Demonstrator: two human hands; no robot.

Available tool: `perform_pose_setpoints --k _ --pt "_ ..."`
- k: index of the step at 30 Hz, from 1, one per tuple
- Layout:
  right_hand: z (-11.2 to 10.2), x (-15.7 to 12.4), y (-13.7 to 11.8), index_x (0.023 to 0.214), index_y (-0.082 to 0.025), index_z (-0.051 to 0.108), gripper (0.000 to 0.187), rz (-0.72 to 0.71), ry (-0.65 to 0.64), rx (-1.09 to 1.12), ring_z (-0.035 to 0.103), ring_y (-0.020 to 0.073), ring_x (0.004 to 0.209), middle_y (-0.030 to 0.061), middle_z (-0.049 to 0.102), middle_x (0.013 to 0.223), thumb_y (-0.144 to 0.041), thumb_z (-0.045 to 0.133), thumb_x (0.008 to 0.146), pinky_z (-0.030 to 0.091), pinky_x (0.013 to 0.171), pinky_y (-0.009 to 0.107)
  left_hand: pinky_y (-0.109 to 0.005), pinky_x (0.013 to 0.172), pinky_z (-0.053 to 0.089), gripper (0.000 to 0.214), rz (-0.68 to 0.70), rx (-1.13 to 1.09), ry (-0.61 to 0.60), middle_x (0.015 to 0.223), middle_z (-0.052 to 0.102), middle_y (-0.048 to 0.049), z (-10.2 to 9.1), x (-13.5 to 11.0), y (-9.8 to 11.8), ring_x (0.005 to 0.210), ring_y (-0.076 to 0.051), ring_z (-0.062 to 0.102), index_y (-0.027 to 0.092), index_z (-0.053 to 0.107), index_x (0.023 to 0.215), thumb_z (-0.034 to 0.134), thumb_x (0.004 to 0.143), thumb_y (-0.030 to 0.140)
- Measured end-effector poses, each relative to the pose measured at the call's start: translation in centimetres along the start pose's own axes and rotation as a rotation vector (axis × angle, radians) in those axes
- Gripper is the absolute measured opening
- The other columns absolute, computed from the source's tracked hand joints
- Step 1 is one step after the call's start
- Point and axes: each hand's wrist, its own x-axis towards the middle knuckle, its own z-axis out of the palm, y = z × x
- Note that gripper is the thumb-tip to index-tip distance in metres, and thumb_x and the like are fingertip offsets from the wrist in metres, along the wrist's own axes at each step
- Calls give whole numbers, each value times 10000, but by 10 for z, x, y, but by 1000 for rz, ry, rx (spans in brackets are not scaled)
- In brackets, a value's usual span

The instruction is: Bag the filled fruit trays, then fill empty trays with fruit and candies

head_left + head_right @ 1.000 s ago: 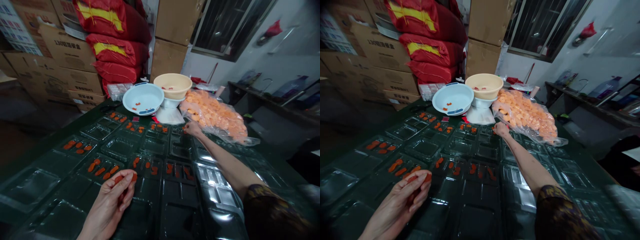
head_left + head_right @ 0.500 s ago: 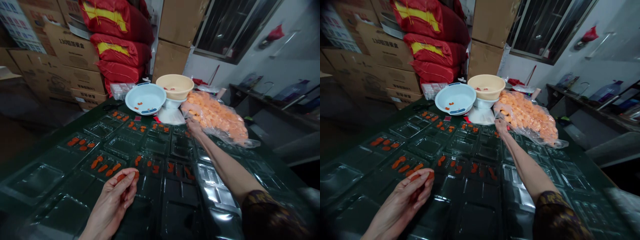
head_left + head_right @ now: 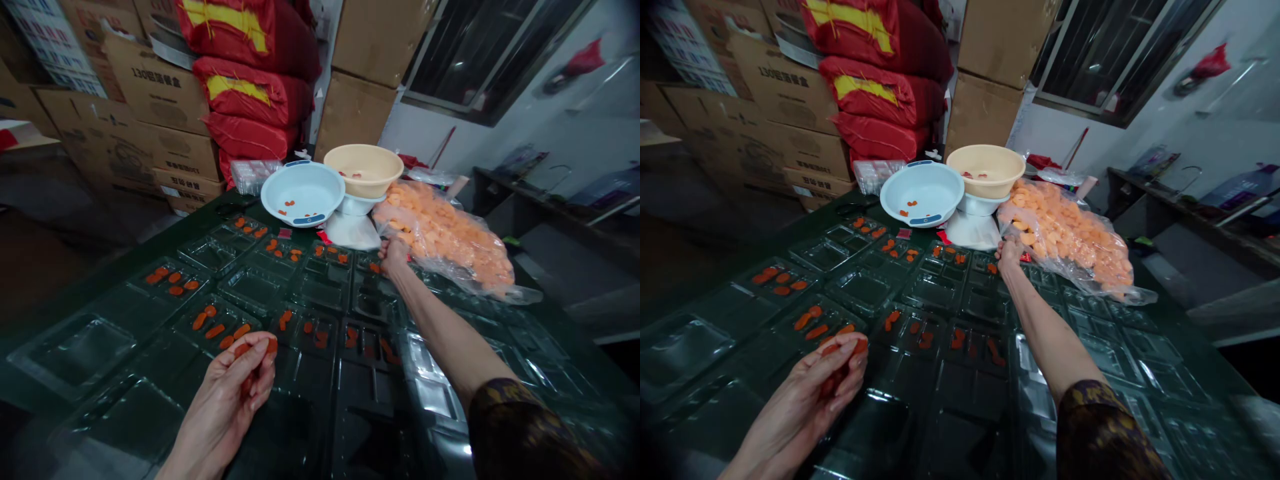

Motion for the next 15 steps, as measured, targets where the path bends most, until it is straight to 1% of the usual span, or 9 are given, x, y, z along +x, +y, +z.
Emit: perform_pose_setpoints --k 3,6,9,12,15 --pt "12 -6 2 1101 -139 530 276 -3 -20 20 569 95 650 29 592 893 -334 486 911 499 550 237 -148 352 240 257 -2 -7 0 589 491 18 -3 1 -1 431 -38 348 143 618 764 769 616 289" --pt "22 -13 6 1078 -133 527 243 -29 -54 -14 540 72 578 7 581 825 -308 478 917 476 502 208 -143 356 242 253 22 -6 11 597 498 16 -3 -1 0 432 -35 353 140 623 773 768 620 279" --pt "24 -16 6 1094 -133 522 241 -86 -94 -110 570 88 623 19 596 864 -287 486 912 499 548 231 -140 356 246 244 35 -9 8 592 494 18 -1 -4 2 436 -37 359 141 623 763 768 623 278" --pt "13 -15 1 1123 -140 528 277 -173 -125 -290 607 130 761 51 604 980 -304 507 901 528 653 296 -138 359 256 238 37 -9 9 589 487 19 -1 -5 3 441 -39 362 140 628 770 762 633 282" --pt "-9 -13 -4 1110 -141 549 286 -273 -171 -558 604 160 852 63 598 1038 -320 525 889 525 724 343 -138 366 268 247 54 0 16 604 487 21 -2 -5 3 441 -32 355 136 632 794 761 635 274"
